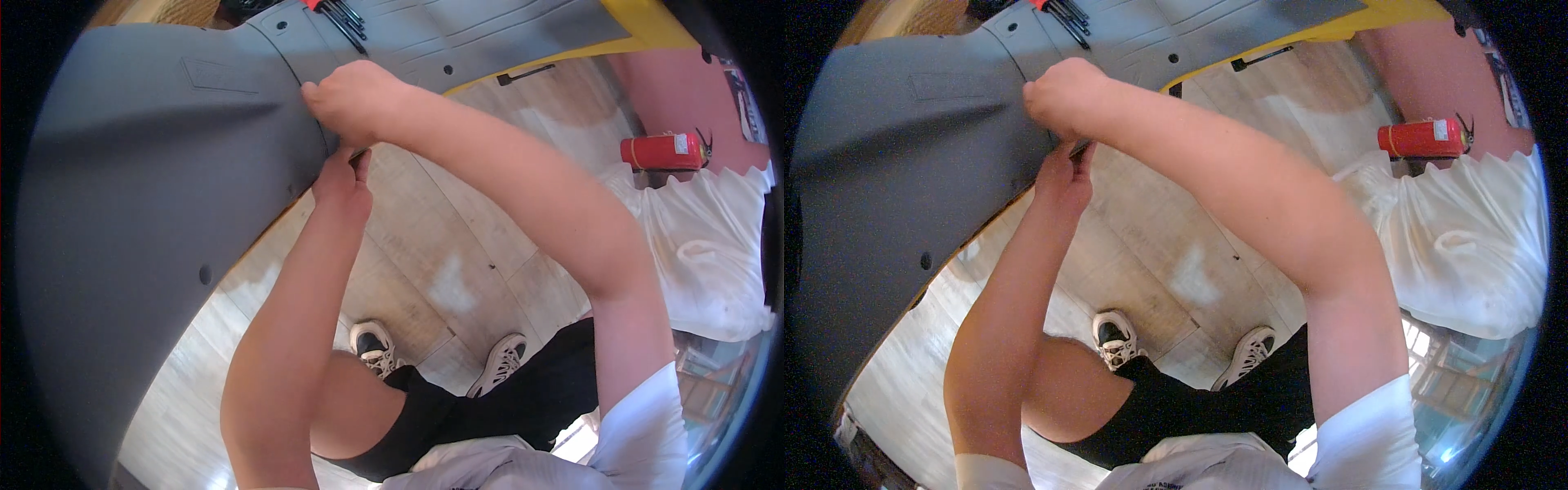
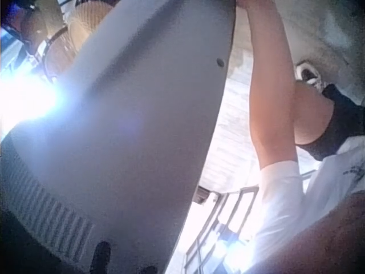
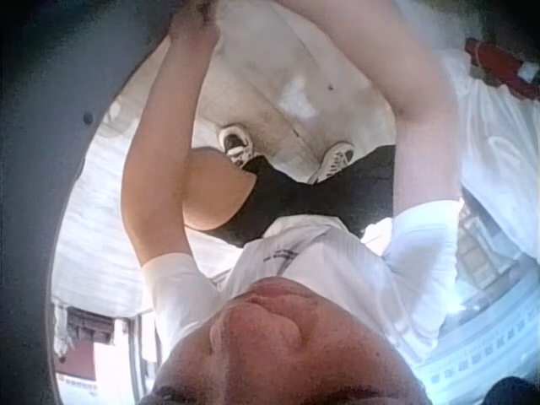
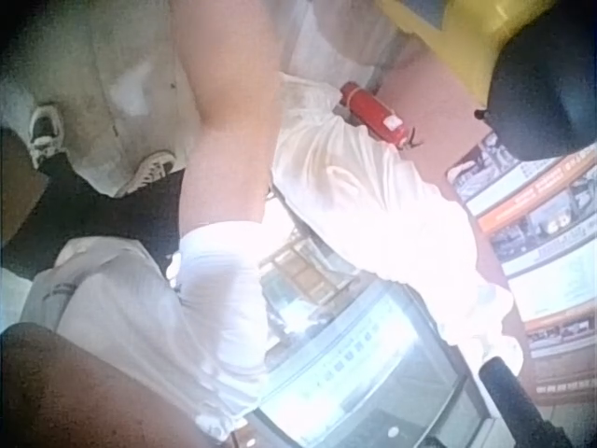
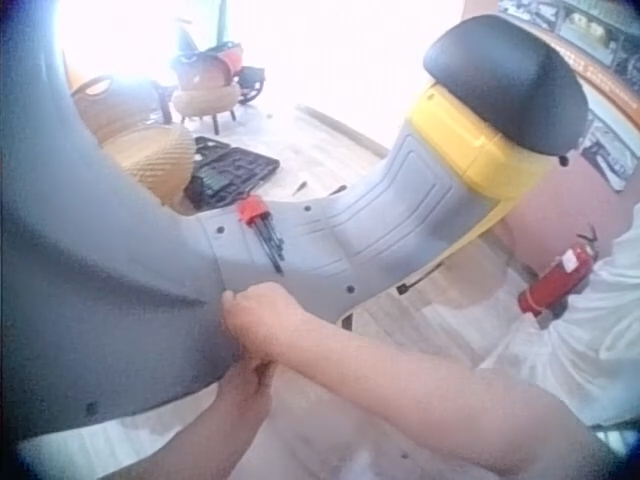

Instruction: Using hex keys to tighten or loosen bolts on the body panels and frame of a yellow electric scooter.

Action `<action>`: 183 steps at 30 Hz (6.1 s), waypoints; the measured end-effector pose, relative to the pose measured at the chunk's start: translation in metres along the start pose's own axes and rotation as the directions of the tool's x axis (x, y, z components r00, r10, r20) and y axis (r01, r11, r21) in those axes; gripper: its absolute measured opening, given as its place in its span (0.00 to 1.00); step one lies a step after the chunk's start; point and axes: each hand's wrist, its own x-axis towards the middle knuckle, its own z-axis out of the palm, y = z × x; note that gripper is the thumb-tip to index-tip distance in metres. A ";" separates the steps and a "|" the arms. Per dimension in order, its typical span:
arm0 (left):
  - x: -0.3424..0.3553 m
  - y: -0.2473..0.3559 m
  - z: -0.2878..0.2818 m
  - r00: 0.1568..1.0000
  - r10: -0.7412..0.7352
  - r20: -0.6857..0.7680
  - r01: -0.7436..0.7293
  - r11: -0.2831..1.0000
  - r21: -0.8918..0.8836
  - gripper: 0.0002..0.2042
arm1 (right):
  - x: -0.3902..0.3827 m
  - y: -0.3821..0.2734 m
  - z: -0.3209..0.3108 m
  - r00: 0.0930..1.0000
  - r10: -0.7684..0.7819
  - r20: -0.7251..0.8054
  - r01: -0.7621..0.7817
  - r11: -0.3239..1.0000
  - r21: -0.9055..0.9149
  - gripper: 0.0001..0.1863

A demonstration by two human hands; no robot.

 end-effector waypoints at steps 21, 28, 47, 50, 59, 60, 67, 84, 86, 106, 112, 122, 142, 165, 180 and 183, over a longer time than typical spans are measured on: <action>0.019 0.012 0.004 0.977 -0.075 0.201 0.070 0.997 0.030 0.24 | 0.004 -0.007 -0.005 0.995 -0.031 0.099 0.020 0.993 0.115 0.20; -0.031 0.019 0.006 0.977 -0.214 -0.004 0.200 0.907 0.369 0.19 | -0.003 -0.011 0.008 0.972 0.186 -0.146 -0.136 0.945 0.296 0.13; 0.008 0.016 0.009 0.335 0.728 0.598 -0.610 -0.317 0.727 0.05 | -0.042 0.002 -0.033 0.967 -0.256 0.000 0.254 0.961 -0.106 0.05; 0.005 0.015 0.009 0.379 0.743 0.551 -0.522 -0.320 0.791 0.04 | -0.050 0.007 -0.045 0.925 -0.379 0.014 0.368 0.891 -0.266 0.03; 0.002 0.011 0.010 0.441 0.734 0.517 -0.444 -0.322 0.836 0.04 | -0.039 0.009 -0.023 0.960 -0.187 -0.209 0.182 0.982 -0.044 0.06; 0.003 0.012 0.010 0.354 0.749 0.560 -0.462 -0.381 0.801 0.05 | -0.035 0.006 -0.018 0.951 -0.197 -0.240 0.193 0.980 -0.040 0.06; -0.002 0.017 0.012 0.366 0.700 0.613 -0.541 -0.376 0.752 0.06 | -0.015 0.004 -0.003 0.892 0.376 -0.251 -0.215 0.841 0.496 0.12; 0.013 0.014 0.003 0.214 0.657 0.723 -0.613 -0.486 0.623 0.09 | -0.014 -0.008 -0.008 0.872 0.490 0.014 -0.417 0.727 0.545 0.13; 0.011 0.014 0.004 0.246 0.692 0.679 -0.578 -0.457 0.676 0.10 | -0.014 0.008 -0.017 0.971 0.239 -0.006 -0.210 0.864 0.458 0.13; 0.016 0.014 0.004 0.304 0.704 0.642 -0.625 -0.361 0.692 0.08 | -0.032 0.001 -0.045 0.994 -0.084 -0.065 0.082 0.996 -0.039 0.10; 0.020 0.014 0.001 0.298 0.678 0.672 -0.558 -0.447 0.699 0.07 | -0.025 -0.006 -0.027 0.957 0.238 0.167 -0.283 0.896 0.343 0.12; 0.009 0.009 0.007 0.163 0.682 0.713 -0.642 -0.475 0.601 0.10 | -0.038 0.002 -0.008 0.950 0.280 -0.141 -0.214 0.907 0.363 0.08; 0.014 0.010 0.005 0.349 0.706 0.616 -0.572 -0.361 0.737 0.08 | -0.046 0.025 -0.003 0.958 0.077 -0.276 -0.018 0.977 0.210 0.09; 0.013 0.005 0.006 0.041 0.669 0.742 -0.599 -0.578 0.554 0.08 | -0.044 -0.013 -0.009 0.852 0.489 -0.187 -0.277 0.725 0.631 0.10; 0.018 0.008 0.002 0.044 0.646 0.762 -0.536 -0.629 0.564 0.12 | -0.038 -0.006 -0.006 0.965 0.125 -0.229 -0.056 0.956 0.287 0.09; 0.016 0.009 0.002 0.210 0.710 0.672 -0.567 -0.471 0.675 0.11 | -0.044 0.021 -0.020 0.989 -0.128 -0.079 0.141 0.969 0.201 0.09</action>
